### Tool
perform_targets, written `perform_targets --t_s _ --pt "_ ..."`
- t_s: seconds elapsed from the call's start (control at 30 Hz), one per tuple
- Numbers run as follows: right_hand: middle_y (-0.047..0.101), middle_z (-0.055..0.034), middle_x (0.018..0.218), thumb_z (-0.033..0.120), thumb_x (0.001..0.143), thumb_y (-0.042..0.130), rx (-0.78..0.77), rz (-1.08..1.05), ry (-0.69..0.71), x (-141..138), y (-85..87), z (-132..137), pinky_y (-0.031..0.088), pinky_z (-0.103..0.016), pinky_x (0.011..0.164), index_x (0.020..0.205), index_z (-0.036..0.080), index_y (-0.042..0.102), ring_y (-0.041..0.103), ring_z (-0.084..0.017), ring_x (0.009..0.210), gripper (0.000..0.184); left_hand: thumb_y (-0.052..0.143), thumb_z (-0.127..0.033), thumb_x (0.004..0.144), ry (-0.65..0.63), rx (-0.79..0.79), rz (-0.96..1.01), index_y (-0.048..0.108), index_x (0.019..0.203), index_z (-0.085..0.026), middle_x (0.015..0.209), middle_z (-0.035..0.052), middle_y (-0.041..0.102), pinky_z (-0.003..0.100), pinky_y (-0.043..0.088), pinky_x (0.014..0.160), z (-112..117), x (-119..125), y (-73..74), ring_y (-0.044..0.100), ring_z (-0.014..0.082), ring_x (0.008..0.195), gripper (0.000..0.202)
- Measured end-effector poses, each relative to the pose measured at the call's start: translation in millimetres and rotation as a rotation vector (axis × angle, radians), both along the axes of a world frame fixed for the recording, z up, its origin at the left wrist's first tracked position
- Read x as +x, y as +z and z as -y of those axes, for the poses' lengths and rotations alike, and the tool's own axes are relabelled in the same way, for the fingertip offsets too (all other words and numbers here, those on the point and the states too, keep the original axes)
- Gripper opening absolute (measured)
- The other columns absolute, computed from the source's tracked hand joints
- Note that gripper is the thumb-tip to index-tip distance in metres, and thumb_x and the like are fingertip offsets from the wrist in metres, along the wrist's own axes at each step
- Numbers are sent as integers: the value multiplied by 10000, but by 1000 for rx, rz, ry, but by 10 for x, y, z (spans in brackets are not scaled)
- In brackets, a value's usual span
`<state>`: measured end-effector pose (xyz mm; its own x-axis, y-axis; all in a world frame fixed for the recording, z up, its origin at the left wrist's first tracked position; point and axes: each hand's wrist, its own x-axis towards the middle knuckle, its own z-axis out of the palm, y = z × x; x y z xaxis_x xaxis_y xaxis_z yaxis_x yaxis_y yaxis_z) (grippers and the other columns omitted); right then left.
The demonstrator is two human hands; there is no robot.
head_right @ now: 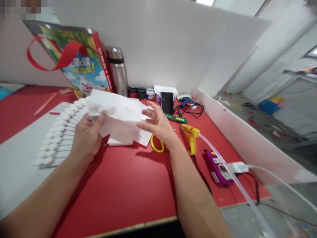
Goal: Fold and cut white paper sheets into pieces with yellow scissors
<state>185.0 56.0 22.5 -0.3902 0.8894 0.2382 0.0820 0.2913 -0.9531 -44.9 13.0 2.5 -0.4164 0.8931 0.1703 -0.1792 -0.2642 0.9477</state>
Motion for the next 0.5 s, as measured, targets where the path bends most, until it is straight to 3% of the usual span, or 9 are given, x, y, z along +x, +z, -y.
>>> perform_targets --t_s 0.13,0.23,0.3,0.4,0.5 --pt "412 -139 1604 367 692 871 247 484 40 64 1 46 351 -524 1185 1617 296 235 385 -324 1484 1125 829 -298 769 58 123 264 674 957 -184 968 19 770 344 561 952 -64 2 1 725 179 938 269" --pt "539 -162 1494 240 809 737 386 700 -86 45 -146 -21 368 -546 1163 1588 226 343 483 -343 1393 873 847 -283 759 56 184 294 681 933 -192 973 23 774 345 566 947 -62 17 13 727 194 966 258" --pt "601 -189 1401 169 876 607 447 716 -252 20 -271 -103 407 -509 1136 1520 149 454 540 -332 1322 662 850 -269 756 51 210 281 692 903 -202 939 12 776 328 567 945 -43 24 23 730 191 963 227" --pt "597 -236 1369 137 864 566 485 711 -532 8 -367 -198 422 -527 1107 1381 98 587 550 -367 1288 519 843 -257 752 0 169 282 699 836 -204 849 -6 772 280 582 869 -8 11 44 737 167 858 175" --pt "647 -218 1288 264 876 621 438 549 -609 17 -297 -197 471 -509 1045 1225 121 667 594 -357 1210 380 844 -208 717 -145 74 316 725 835 -183 815 -9 777 236 583 758 39 -20 80 730 143 731 170"
